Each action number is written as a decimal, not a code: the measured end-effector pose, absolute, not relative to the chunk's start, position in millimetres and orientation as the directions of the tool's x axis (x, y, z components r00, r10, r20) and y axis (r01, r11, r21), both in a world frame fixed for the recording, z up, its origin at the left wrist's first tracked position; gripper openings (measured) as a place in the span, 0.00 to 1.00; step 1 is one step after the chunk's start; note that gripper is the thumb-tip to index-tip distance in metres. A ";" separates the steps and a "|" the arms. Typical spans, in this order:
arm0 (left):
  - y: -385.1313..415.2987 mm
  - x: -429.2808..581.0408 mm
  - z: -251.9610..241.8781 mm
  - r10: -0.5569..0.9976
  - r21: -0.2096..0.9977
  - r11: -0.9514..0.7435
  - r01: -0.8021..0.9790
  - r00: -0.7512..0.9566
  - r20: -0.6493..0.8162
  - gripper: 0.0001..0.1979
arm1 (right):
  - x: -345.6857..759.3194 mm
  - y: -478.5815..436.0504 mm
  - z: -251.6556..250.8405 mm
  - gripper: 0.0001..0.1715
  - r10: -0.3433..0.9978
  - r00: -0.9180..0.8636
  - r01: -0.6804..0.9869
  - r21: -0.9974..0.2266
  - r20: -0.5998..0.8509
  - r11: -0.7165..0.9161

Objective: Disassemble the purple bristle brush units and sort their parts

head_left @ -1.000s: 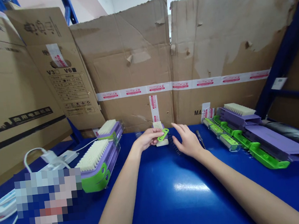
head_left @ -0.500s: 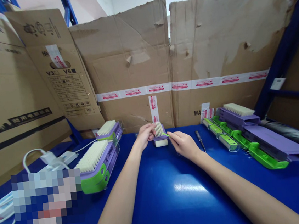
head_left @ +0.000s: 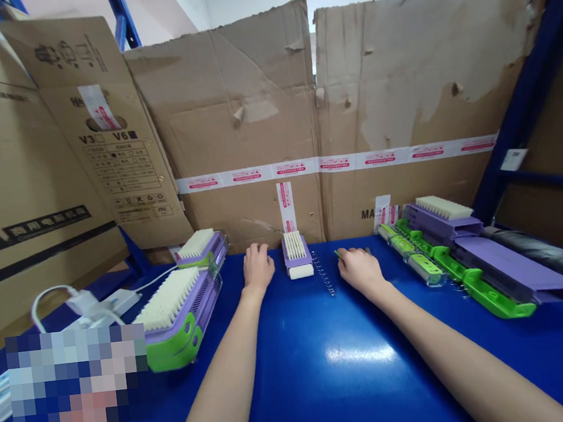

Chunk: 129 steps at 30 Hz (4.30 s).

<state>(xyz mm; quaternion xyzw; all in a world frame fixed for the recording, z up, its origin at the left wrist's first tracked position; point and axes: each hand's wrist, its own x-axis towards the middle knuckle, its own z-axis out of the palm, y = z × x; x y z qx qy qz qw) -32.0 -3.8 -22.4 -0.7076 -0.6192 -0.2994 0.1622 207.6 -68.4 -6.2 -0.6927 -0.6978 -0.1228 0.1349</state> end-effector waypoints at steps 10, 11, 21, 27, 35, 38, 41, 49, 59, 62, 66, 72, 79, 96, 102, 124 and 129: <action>8.2 -36.2 -24.6 0.805 0.448 -0.213 0.868 -0.104 0.585 0.12 | 225.1 -67.4 4.6 0.19 0.880 0.194 0.979 -0.035 0.433 -0.198; 7.4 -35.1 -24.1 0.809 0.447 -0.218 0.868 -0.096 0.580 0.12 | 229.8 -66.3 4.2 0.19 0.875 0.232 0.970 -0.036 0.425 -0.240; -21.1 -6.6 -5.4 0.613 0.044 -0.527 0.849 0.343 0.712 0.19 | 246.7 -58.1 1.7 0.19 0.935 0.330 0.934 -0.189 0.128 -0.303; -24.9 1.8 -8.8 0.665 -0.018 -0.602 0.798 0.515 0.541 0.28 | 238.2 -58.3 14.4 0.24 0.876 0.334 0.865 -0.483 0.347 -0.138; -21.7 0.9 -10.5 0.631 -0.069 -0.631 0.772 0.564 0.532 0.44 | 224.9 -59.0 18.9 0.13 0.946 0.322 -0.248 -0.962 0.032 0.117; -24.1 2.9 -8.3 0.569 -0.147 -0.645 0.750 0.600 0.562 0.39 | 223.0 -59.1 18.1 0.05 0.973 0.225 -0.423 -0.905 -0.060 0.042; -26.6 3.4 -6.5 0.500 -0.246 -0.662 0.708 0.661 0.559 0.31 | 222.4 -59.3 16.9 0.05 0.977 0.194 -0.492 -0.871 -0.090 0.017; -31.2 6.2 -10.7 0.510 -0.269 -0.678 0.685 0.701 0.499 0.16 | 202.5 -62.9 6.8 0.09 0.982 0.183 -0.391 -0.912 0.055 0.124; -36.9 10.3 -13.8 0.666 -0.069 -0.568 0.820 0.507 0.547 0.18 | 191.0 -68.7 7.8 0.10 0.971 0.170 -0.201 -0.959 0.168 0.201; -39.4 12.0 -14.6 0.686 -0.036 -0.564 0.825 0.492 0.536 0.18 | 192.1 -67.8 6.5 0.09 0.967 0.163 -0.198 -0.954 0.196 0.226; -40.8 13.4 -15.5 0.685 -0.012 -0.583 0.813 0.499 0.530 0.16 | 191.5 -67.4 4.0 0.09 0.954 0.153 -0.144 -0.949 0.258 0.279; -41.6 15.7 -17.0 0.695 0.029 -0.574 0.818 0.468 0.546 0.14 | 188.8 -69.9 4.0 0.07 0.918 0.141 0.024 -0.928 0.372 0.372; -42.3 17.5 -16.7 0.705 0.043 -0.567 0.823 0.458 0.542 0.14 | 187.7 -72.2 4.8 0.06 0.895 0.163 0.148 -0.908 0.414 0.393; -43.1 21.5 -14.6 0.769 0.137 -0.536 0.833 0.415 0.486 0.17 | 167.8 -83.7 13.6 0.08 0.696 -0.252 0.659 -0.408 0.672 0.632; -42.6 22.7 -14.0 0.780 0.128 -0.531 0.838 0.423 0.462 0.23 | 162.6 -76.6 15.6 0.09 0.704 -0.288 0.698 -0.361 0.649 0.618; -38.6 25.8 -19.6 0.581 -0.277 -0.603 0.748 0.650 0.490 0.19 | 175.0 -61.4 21.1 0.04 0.686 -0.205 0.689 -0.395 0.698 0.607; -41.5 30.3 -13.6 0.469 -0.429 -0.562 0.707 0.700 0.538 0.17 | 180.7 -56.0 19.9 0.01 0.719 -0.035 0.656 -0.527 0.695 0.541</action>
